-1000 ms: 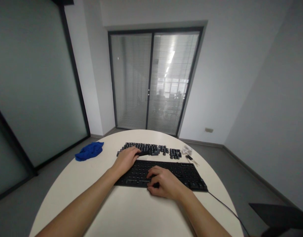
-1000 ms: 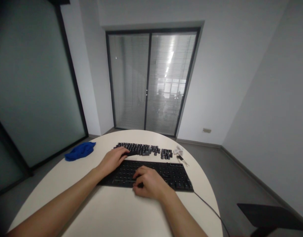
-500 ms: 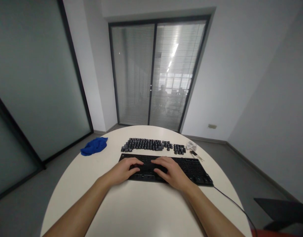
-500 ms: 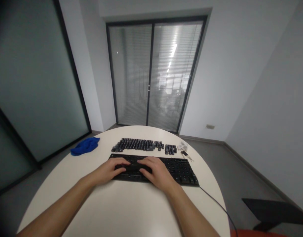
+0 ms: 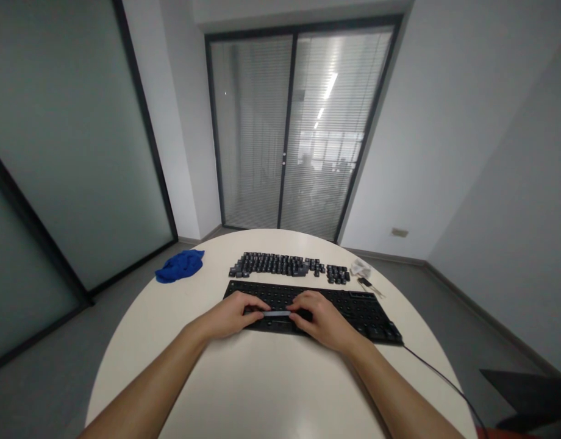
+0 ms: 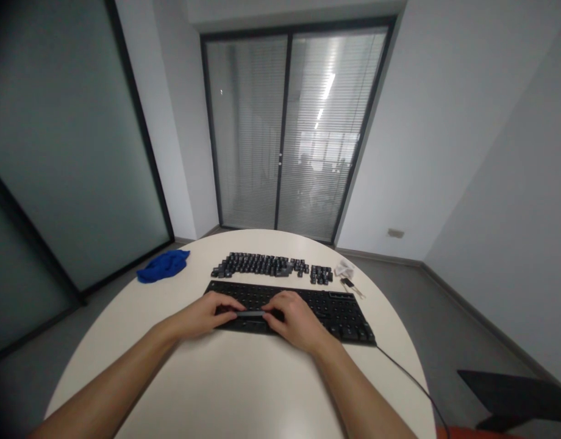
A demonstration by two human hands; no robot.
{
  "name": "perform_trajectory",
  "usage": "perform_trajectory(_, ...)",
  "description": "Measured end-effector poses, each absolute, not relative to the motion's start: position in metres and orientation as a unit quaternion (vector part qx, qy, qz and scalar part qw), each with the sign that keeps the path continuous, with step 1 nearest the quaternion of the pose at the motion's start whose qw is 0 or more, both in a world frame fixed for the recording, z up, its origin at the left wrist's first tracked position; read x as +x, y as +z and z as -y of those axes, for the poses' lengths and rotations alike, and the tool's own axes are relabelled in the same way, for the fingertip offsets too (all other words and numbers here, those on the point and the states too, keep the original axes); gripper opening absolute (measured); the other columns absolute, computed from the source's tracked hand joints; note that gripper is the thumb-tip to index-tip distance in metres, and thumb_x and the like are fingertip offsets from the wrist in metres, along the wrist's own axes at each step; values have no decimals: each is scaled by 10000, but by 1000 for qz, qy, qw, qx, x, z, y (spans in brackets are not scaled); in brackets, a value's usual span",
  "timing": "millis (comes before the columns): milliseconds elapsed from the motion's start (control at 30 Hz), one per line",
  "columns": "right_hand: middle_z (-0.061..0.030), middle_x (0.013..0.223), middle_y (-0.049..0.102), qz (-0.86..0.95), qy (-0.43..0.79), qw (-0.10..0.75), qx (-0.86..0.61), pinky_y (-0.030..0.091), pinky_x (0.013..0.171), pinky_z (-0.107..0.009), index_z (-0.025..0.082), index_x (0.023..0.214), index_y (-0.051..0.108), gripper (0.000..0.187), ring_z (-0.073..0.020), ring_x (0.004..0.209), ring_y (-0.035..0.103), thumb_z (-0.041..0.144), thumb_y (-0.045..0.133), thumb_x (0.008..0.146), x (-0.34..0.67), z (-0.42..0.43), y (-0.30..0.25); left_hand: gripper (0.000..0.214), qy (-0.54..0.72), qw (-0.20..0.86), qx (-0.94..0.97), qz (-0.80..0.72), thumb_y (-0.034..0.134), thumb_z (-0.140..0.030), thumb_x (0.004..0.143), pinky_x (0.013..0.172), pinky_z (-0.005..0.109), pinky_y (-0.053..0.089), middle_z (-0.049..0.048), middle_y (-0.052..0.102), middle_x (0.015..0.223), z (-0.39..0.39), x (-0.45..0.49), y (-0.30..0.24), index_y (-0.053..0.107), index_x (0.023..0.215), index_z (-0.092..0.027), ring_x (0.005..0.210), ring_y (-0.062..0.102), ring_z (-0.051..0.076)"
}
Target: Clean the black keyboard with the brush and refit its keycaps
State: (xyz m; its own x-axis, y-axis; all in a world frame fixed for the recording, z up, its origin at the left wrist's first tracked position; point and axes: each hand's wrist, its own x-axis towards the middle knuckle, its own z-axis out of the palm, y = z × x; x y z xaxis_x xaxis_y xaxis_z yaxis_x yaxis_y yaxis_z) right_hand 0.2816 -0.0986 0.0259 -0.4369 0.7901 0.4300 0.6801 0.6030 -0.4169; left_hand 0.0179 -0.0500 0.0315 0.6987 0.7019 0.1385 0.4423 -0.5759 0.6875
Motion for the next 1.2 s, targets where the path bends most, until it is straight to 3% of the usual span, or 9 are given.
perform_trajectory(200, -71, 1027, 715, 845, 103, 299, -432, 484, 899, -346, 221, 977, 721, 148, -212, 990, 640, 232, 684, 834, 283, 100, 29, 250, 226, 298, 872, -317, 602, -244, 892, 933, 282, 469, 6, 743, 1117, 50, 19, 27, 731, 1106, -251, 1019, 661, 182)
perform_trajectory(1200, -38, 953, 694, 853, 133, 279, -421, 480, 824, -307, 208, 896, 672, 152, -194, 905, 621, 157, 711, 758, 285, 103, 30, 242, 216, 224, 910, -273, 627, -145, 853, 921, 313, 466, 4, 738, 1067, 59, 26, 32, 739, 1035, -257, 990, 631, 182)
